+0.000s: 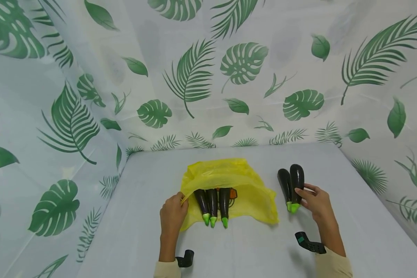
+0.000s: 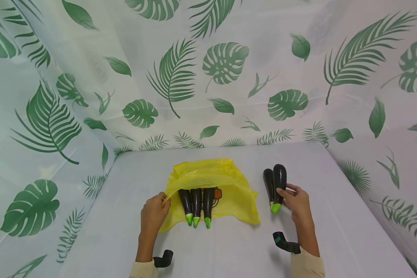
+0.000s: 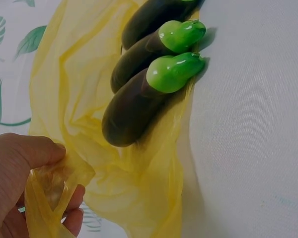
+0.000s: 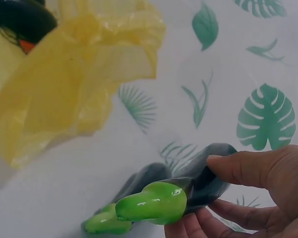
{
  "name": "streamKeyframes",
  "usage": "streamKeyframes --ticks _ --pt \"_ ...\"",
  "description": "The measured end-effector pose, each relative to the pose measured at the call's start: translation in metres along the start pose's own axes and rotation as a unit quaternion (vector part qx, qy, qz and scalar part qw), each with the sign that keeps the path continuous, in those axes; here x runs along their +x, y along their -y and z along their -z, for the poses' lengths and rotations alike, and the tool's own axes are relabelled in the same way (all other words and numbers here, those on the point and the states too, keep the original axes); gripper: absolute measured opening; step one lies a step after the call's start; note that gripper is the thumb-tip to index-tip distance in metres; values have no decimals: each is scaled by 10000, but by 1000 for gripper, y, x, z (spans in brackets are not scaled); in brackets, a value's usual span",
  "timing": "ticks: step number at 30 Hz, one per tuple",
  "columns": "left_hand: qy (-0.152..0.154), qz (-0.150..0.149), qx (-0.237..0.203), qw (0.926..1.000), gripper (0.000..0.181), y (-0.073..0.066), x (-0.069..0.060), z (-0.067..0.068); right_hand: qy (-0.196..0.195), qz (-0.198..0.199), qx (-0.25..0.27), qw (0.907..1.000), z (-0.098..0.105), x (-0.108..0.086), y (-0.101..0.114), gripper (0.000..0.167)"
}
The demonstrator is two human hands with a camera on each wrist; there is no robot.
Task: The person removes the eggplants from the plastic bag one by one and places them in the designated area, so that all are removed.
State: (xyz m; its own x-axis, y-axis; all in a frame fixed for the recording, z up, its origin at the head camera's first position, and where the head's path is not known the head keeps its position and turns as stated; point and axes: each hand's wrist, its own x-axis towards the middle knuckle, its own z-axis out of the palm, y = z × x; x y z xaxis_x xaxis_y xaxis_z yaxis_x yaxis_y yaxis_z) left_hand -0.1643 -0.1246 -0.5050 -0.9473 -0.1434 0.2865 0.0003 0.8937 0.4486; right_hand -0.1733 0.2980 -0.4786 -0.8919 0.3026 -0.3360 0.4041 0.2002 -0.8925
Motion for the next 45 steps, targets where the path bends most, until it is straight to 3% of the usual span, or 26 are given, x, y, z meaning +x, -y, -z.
streamKeyframes --ticks 11,23,45 --pt "23 35 40 10000 7 2 -1 -1 -273 -207 -329 9989 11 27 -10 69" --pt "-48 -25 7 10000 6 2 -2 0 -683 -449 -655 9945 7 52 -20 61" --pt "48 -18 38 10000 6 3 -2 0 -572 -317 -768 9949 4 57 -25 61"
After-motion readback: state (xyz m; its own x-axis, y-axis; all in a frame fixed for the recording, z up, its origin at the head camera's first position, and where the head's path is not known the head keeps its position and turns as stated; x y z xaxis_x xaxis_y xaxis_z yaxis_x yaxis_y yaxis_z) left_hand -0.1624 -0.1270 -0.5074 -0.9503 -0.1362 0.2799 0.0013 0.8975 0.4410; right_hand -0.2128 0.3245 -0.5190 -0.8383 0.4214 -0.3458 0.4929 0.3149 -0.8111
